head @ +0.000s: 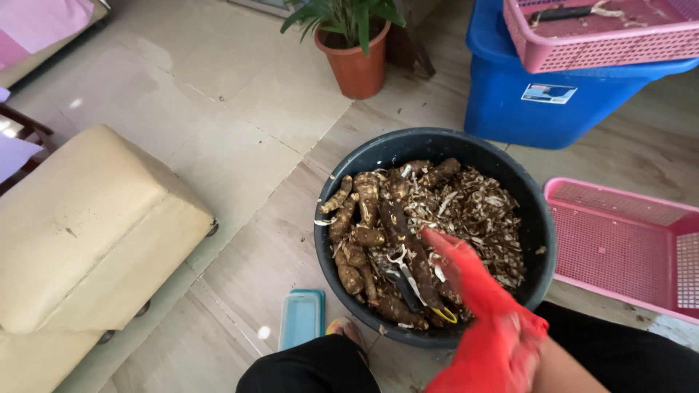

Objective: Peeling the thick outer skin of a cassava root using a small knife over a bucket of peels.

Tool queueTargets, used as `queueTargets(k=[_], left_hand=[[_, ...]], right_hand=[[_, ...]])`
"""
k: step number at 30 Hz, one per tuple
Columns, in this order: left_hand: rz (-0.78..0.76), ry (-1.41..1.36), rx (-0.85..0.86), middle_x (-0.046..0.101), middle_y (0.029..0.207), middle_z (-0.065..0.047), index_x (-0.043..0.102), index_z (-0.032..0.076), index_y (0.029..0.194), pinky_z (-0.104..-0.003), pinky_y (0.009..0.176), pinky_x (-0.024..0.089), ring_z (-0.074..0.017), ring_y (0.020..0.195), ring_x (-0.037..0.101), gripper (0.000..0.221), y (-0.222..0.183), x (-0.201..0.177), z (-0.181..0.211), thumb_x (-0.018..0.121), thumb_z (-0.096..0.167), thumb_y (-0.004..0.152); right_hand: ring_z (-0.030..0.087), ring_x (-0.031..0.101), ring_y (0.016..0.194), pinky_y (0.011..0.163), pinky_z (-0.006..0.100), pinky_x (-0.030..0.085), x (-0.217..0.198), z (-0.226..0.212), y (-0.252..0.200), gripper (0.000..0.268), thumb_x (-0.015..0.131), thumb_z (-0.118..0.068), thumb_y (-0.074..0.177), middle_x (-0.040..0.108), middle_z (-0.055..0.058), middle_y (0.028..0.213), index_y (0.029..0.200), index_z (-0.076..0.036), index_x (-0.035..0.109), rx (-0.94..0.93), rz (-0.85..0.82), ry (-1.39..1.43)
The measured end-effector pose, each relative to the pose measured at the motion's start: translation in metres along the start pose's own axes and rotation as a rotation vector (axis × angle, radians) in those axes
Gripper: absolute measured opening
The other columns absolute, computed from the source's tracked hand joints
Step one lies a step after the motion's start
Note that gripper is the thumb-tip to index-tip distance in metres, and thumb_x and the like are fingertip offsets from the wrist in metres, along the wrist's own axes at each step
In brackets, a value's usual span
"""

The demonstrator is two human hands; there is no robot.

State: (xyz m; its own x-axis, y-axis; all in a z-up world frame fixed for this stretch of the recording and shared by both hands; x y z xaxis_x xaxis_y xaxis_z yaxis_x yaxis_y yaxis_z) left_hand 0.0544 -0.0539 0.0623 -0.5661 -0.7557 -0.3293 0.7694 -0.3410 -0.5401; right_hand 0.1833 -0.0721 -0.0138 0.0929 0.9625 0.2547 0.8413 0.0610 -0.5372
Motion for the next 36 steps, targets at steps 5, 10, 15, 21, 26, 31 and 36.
queueTargets(k=[5, 10, 15, 21, 26, 31, 36], left_hand=[[-0.076, 0.011, 0.113, 0.074, 0.096, -0.003, 0.072, 0.019, 0.101, -0.031, 0.083, 0.051, -0.0192, 0.092, 0.069, 0.026, 0.074, 0.055, -0.086, 0.05, 0.032, 0.094], [0.156, -0.017, 0.176, 0.064, 0.12, -0.007, 0.065, 0.018, 0.122, -0.04, 0.097, 0.045, -0.026, 0.113, 0.06, 0.043, 0.096, 0.008, -0.14, 0.056, 0.051, 0.097], [0.691, 0.373, -0.09, 0.068, 0.112, -0.015, 0.063, 0.016, 0.124, -0.05, 0.095, 0.051, -0.0402, 0.105, 0.065, 0.047, 0.206, -0.024, -0.344, 0.06, 0.048, 0.09], [0.62, 0.166, -0.435, 0.056, 0.142, -0.022, 0.017, 0.007, 0.161, -0.046, 0.107, 0.049, -0.0412, 0.127, 0.06, 0.097, 0.269, -0.026, -0.401, 0.063, 0.053, 0.088], [0.653, 0.065, -0.508, 0.049, 0.153, -0.018, 0.025, 0.009, 0.16, -0.039, 0.119, 0.038, -0.0353, 0.142, 0.049, 0.1, 0.285, -0.037, -0.43, 0.071, 0.056, 0.086], [0.703, 0.107, -0.359, 0.071, 0.126, -0.011, 0.063, 0.017, 0.131, -0.041, 0.106, 0.049, -0.0353, 0.121, 0.064, 0.06, 0.258, -0.074, -0.408, 0.065, 0.052, 0.082], [0.694, 0.205, -0.449, 0.064, 0.136, -0.008, 0.057, 0.027, 0.141, -0.044, 0.108, 0.048, -0.0353, 0.123, 0.063, 0.059, 0.204, -0.124, -0.379, 0.061, 0.052, 0.087]], right_hand=[[0.033, 0.059, 0.129, 0.103, 0.048, 0.048, -0.08, 0.062, 0.074, 0.096, 0.065, -0.049, 0.08, 0.052, 0.013, 0.153, 0.16, -0.026, 0.018, -0.019, 0.324, 0.355], [0.03, 0.047, 0.145, 0.117, 0.047, 0.034, -0.096, 0.125, 0.092, 0.115, 0.059, -0.053, 0.071, 0.041, 0.008, 0.164, 0.165, -0.027, -0.001, -0.007, 0.286, 0.24], [0.026, 0.04, 0.151, 0.126, 0.043, 0.03, -0.071, 0.153, 0.073, 0.103, 0.069, -0.05, 0.076, 0.037, 0.013, 0.166, 0.163, -0.016, 0.025, 0.179, 0.173, -0.228], [0.014, 0.052, 0.14, 0.118, 0.028, 0.038, -0.085, 0.259, 0.169, 0.097, 0.077, -0.044, 0.081, 0.052, 0.008, 0.156, 0.16, -0.011, 0.032, -0.009, 0.118, -0.535], [0.021, 0.054, 0.136, 0.113, 0.032, 0.041, -0.082, 0.234, 0.151, 0.098, 0.076, -0.038, 0.078, 0.055, 0.011, 0.152, 0.162, -0.016, 0.031, 0.199, 0.153, -0.442], [0.026, 0.061, 0.06, 0.059, 0.038, 0.048, -0.105, 0.275, 0.176, 0.095, 0.075, 0.003, 0.072, 0.069, 0.018, 0.082, 0.158, -0.02, 0.042, 0.325, 0.243, 0.286], [0.028, 0.07, 0.084, 0.077, 0.039, 0.052, -0.081, 0.227, 0.148, 0.101, 0.077, -0.037, 0.079, 0.072, 0.022, 0.094, 0.165, -0.02, 0.026, 0.429, 0.154, 0.09]])
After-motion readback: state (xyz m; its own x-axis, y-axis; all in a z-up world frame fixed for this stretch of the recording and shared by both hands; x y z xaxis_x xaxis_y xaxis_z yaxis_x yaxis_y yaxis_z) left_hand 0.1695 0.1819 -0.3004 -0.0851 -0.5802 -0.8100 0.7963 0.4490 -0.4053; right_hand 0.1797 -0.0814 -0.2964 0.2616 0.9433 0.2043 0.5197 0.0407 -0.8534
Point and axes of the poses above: each hand's wrist, its own y-axis towards the middle knuckle, its own x-axis out of the palm, z = x × y, the point moved 10 cm from there along y, towards the middle knuckle
